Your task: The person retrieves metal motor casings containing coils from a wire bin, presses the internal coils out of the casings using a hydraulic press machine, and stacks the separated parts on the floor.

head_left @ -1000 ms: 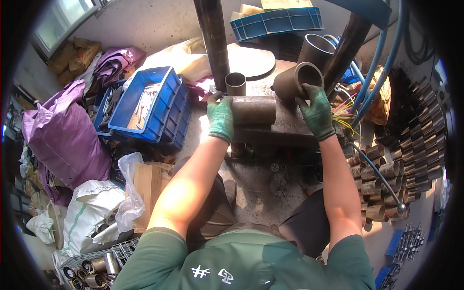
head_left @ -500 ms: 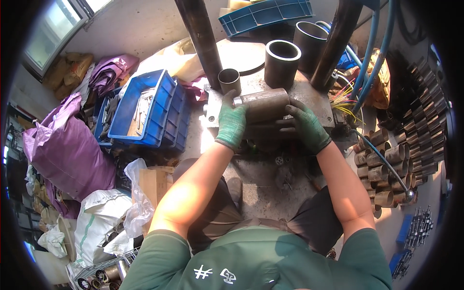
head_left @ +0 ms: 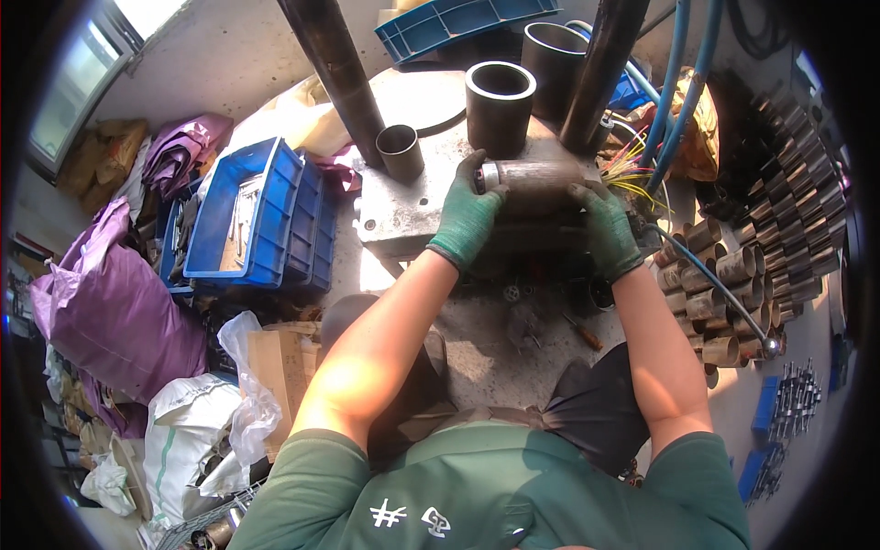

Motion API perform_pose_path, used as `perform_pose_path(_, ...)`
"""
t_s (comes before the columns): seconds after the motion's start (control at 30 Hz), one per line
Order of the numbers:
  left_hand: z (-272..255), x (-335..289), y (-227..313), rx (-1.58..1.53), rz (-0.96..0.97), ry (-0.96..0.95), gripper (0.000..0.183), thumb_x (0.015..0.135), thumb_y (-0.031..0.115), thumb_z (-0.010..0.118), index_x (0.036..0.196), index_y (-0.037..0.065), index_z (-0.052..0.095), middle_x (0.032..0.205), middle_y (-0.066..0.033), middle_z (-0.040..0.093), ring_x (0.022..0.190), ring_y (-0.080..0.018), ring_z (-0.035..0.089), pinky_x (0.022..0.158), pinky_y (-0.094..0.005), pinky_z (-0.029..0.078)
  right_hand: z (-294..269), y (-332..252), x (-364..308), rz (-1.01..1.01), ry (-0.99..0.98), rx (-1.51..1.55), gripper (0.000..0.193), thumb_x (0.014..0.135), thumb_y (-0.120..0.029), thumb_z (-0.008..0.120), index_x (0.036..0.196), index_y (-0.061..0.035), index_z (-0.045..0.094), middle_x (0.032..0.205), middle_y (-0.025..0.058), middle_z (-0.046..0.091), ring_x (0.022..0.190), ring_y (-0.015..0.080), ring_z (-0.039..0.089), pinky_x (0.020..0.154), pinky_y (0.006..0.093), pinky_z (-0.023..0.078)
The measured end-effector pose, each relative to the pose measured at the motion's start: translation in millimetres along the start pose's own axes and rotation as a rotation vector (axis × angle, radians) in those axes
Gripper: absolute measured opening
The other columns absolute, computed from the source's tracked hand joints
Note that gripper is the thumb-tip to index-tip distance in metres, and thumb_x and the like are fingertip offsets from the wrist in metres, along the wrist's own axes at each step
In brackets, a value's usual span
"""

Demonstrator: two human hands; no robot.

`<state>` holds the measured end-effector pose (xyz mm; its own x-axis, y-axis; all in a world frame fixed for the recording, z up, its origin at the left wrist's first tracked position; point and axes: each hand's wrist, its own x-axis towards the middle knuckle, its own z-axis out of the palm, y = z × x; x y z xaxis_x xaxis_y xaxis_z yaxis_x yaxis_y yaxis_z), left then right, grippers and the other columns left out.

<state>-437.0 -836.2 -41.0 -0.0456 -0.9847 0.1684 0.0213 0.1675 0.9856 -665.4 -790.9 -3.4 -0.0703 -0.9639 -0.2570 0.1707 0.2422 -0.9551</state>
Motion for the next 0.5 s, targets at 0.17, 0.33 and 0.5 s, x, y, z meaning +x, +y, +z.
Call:
perform_pose_path(0.17, 1.8, 1.3, -12.4, -0.062, 0.015, 0.027, 0.059, 0.100, 0.008, 0.067, 0.154, 0.003, 0.044, 0.109, -0.0122, 0.069, 0.086, -0.0131, 0.067, 0.072, -0.0265, 0.058, -12.6, 0.4, 5.9, -0.023, 0.038, 0.012, 0.041, 0.100, -0.031, 0.068, 0.135, -0.0103, 0.064, 0.123, 0.0070, 0.068, 0.112, 0.0237, 0.067, 0.086, 0.0453, 0.061)
perform_pose_path(0.33, -15.9, -12.0, 23.9, -0.333, -0.239, 0.261, 0.039, 0.108, 0.021, 0.057, 0.144, 0.004, 0.056, 0.094, -0.0076, 0.071, 0.075, -0.0150, 0.068, 0.063, -0.0322, 0.059, -38.2, 14.1, 30.6, 0.078, 0.025, 0.249, 0.037, 0.099, -0.028, 0.068, 0.131, -0.0107, 0.067, 0.123, 0.0100, 0.069, 0.118, 0.0293, 0.066, 0.090, 0.0473, 0.060)
perform_pose_path(0.5, -33.2, -17.4, 40.0, -0.509, -0.121, 0.280, 0.043, 0.108, 0.030, 0.054, 0.142, 0.004, 0.060, 0.112, -0.0108, 0.072, 0.081, -0.0160, 0.069, 0.069, -0.0311, 0.060, -50.3, 40.0, 51.2, -0.421, 0.056, -0.197, 0.031, 0.098, -0.020, 0.071, 0.123, -0.0020, 0.071, 0.113, 0.0101, 0.073, 0.112, 0.0254, 0.068, 0.090, 0.0385, 0.058)
